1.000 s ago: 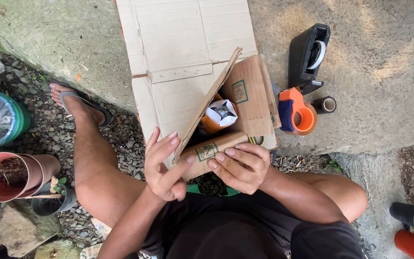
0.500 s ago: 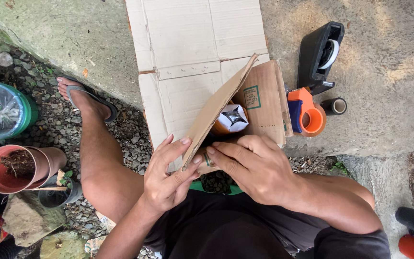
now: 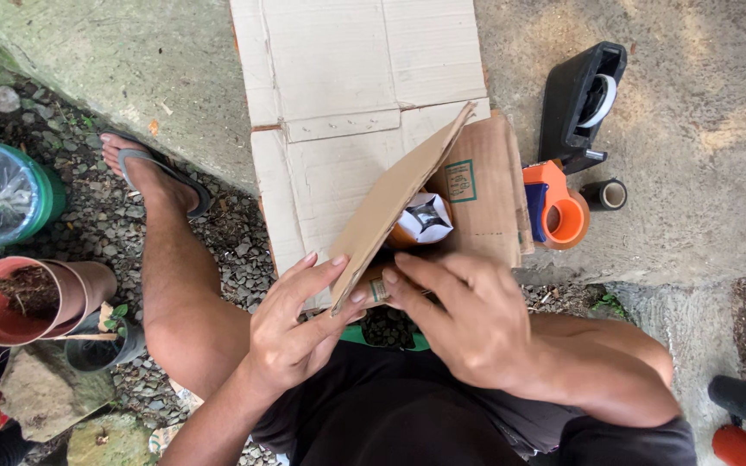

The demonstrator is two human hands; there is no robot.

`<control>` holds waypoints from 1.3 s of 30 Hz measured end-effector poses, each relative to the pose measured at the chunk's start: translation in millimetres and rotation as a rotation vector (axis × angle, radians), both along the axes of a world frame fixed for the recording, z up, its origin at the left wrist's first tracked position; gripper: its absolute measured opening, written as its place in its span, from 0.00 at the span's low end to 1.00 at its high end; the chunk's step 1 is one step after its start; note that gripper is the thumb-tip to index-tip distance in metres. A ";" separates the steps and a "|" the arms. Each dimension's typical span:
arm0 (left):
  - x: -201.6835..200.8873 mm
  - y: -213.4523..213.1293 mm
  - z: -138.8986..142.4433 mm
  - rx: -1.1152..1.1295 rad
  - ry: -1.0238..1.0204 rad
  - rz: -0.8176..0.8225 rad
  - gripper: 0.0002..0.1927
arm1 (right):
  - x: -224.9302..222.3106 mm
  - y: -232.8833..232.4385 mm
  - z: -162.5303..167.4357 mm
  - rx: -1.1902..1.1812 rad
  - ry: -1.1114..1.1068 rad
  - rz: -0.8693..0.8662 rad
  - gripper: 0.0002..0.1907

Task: The person tapes a cardboard box closed using a handheld tape dispenser, then uses scissors to trim excess cardboard flaps and folds the box into a compact shape.

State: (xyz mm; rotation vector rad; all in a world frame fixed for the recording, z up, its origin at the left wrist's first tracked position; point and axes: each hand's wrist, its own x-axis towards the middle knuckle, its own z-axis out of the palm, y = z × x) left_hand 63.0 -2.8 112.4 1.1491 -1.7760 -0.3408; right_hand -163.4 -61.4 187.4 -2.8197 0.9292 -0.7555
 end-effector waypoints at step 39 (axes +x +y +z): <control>-28.1 3.0 49.4 0.194 -0.368 0.168 0.17 | -49.4 29.7 -125.8 0.439 -0.776 -0.227 0.12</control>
